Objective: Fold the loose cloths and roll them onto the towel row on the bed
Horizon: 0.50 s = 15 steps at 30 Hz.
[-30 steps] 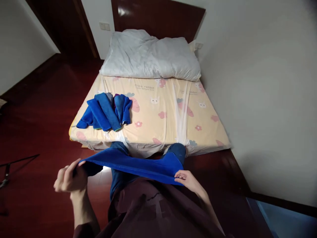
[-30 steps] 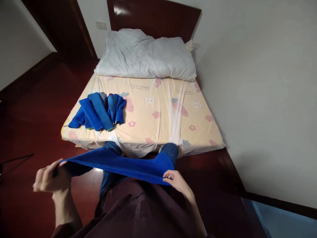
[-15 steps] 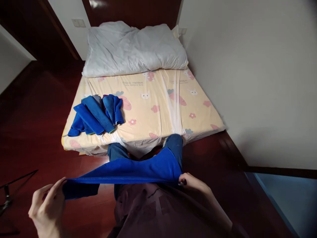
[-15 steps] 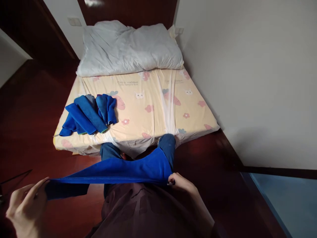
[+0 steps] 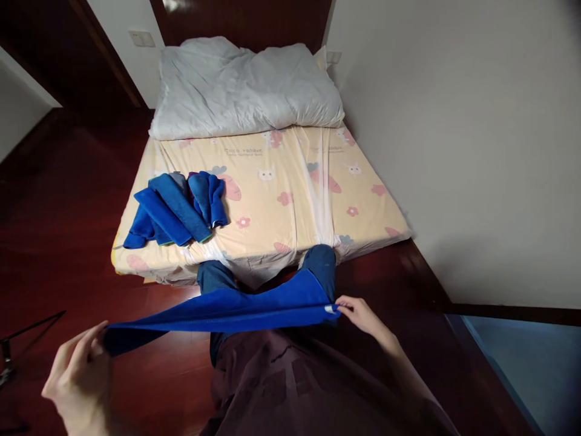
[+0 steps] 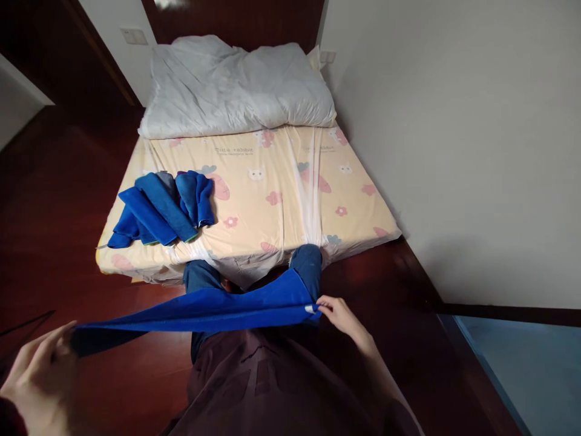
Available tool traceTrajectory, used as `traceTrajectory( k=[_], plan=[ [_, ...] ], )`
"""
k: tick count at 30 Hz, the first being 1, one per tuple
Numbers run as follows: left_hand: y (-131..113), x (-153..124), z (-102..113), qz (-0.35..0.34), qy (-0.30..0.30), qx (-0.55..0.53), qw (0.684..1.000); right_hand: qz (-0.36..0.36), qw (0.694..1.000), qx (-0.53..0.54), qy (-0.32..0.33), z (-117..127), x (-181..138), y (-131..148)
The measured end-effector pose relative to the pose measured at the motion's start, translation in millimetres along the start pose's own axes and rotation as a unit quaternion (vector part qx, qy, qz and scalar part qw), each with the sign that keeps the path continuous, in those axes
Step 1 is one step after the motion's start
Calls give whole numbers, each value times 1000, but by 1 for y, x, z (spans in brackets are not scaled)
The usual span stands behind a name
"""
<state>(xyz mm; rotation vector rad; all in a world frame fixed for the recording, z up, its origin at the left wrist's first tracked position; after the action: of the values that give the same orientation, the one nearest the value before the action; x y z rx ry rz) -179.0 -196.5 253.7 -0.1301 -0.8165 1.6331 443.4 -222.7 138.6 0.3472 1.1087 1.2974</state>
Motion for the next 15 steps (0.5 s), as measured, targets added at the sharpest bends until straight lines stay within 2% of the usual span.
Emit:
traceTrajectory(
  k=[3,6,9,11,15],
  plan=[
    [-10,29,-3,-48,-49,58,996,47,989,-39,-133,61,7,10],
    [-28,68,-13,-119,-9,20,993,85,960,-98,-250,132,15,32],
    [-61,108,-22,-193,71,-9,979,84,918,-129,-366,199,21,59],
    [-87,132,-26,-243,101,-14,965,82,900,-133,-407,237,26,78],
    [-131,175,-35,-319,68,2,945,105,876,-123,-455,290,30,110]
  ],
)
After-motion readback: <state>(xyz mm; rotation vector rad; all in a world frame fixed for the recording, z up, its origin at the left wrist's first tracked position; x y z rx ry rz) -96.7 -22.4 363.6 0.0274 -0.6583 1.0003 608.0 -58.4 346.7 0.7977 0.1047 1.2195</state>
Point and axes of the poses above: each hand's wrist, its own x-axis towards the middle knuckle, its own z-axis out of the back of the hand, y = z × x, the point moved 4 cm from there along x, towards the middle knuckle, and after that the axes turned 8 degrees about y, right-handed, at the moved point
